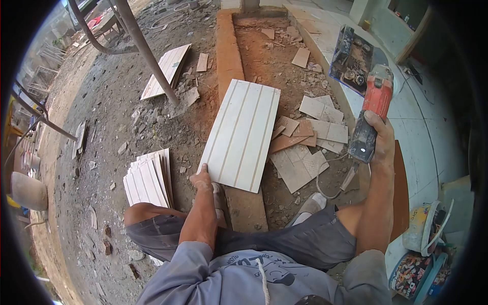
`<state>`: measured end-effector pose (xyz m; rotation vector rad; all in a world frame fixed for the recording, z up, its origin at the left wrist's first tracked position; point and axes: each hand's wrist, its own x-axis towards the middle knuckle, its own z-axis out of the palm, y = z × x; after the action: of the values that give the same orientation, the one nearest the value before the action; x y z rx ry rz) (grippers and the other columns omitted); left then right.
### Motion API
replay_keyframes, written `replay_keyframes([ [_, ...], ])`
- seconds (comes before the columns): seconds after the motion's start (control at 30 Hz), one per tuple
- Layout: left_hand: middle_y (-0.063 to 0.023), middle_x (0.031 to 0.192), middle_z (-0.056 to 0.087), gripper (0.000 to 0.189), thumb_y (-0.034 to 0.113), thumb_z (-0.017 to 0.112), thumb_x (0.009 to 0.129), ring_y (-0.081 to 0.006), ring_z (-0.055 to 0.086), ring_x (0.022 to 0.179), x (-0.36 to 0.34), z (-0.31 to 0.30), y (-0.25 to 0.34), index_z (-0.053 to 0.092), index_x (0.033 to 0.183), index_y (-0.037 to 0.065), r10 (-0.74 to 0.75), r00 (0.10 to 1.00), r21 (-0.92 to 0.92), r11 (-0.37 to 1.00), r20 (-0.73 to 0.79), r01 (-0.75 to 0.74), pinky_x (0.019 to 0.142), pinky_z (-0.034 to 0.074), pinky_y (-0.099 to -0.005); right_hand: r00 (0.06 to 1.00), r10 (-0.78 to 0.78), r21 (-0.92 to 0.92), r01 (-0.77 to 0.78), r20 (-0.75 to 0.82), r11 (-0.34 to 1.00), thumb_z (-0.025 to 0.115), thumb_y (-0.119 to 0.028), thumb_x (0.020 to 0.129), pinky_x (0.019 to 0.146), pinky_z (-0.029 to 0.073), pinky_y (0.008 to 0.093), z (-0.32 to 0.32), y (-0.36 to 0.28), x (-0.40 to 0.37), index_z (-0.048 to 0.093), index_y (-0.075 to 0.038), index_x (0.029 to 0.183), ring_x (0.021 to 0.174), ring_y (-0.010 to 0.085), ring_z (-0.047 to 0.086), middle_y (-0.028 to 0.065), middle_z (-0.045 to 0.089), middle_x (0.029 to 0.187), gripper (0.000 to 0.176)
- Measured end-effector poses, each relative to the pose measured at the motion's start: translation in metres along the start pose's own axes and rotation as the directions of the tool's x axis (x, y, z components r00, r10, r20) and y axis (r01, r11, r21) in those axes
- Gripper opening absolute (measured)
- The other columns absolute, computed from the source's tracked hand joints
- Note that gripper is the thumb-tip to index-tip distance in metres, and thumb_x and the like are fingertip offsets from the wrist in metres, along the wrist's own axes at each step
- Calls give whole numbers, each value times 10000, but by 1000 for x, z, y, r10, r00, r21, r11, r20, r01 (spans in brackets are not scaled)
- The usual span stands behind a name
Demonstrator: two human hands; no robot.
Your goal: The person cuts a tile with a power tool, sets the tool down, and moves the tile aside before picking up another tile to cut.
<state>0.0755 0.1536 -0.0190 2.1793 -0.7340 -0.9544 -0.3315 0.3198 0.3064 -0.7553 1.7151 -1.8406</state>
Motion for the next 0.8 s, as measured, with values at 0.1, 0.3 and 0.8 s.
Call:
replay_keyframes([
  [0.1, -331, 1158, 578, 809, 320, 822, 776, -409, 645, 975, 32, -8, 57, 364, 1279, -118, 8, 978, -293, 953, -208, -70, 906, 524, -446, 1000, 9, 0, -9, -12, 1000, 721, -287, 803, 554, 549, 266, -7, -3, -4, 540, 5, 1094, 572, 148, 621, 67, 605, 774, 451],
  [0.3, -295, 1384, 436, 921, 539, 733, 796, -423, 458, 1276, -33, 9, 60, 370, 1358, -95, 46, 977, 1, 999, -207, -47, 1024, 418, -472, 1000, 11, 2, -11, -17, 1000, 725, -299, 808, 560, 547, 261, -14, -1, -3, 544, 0, 1085, 590, 151, 634, 74, 619, 787, 446],
  [0.8, -243, 1024, 686, 789, 454, 844, 734, -315, 678, 890, 94, 53, 42, 584, 1143, -169, 144, 977, -80, 988, 158, -133, 773, 547, -391, 1000, 20, -116, -21, -13, 993, 725, -361, 786, 562, 558, 273, -23, 3, -15, 519, 11, 1111, 609, 160, 649, 100, 628, 820, 535],
])
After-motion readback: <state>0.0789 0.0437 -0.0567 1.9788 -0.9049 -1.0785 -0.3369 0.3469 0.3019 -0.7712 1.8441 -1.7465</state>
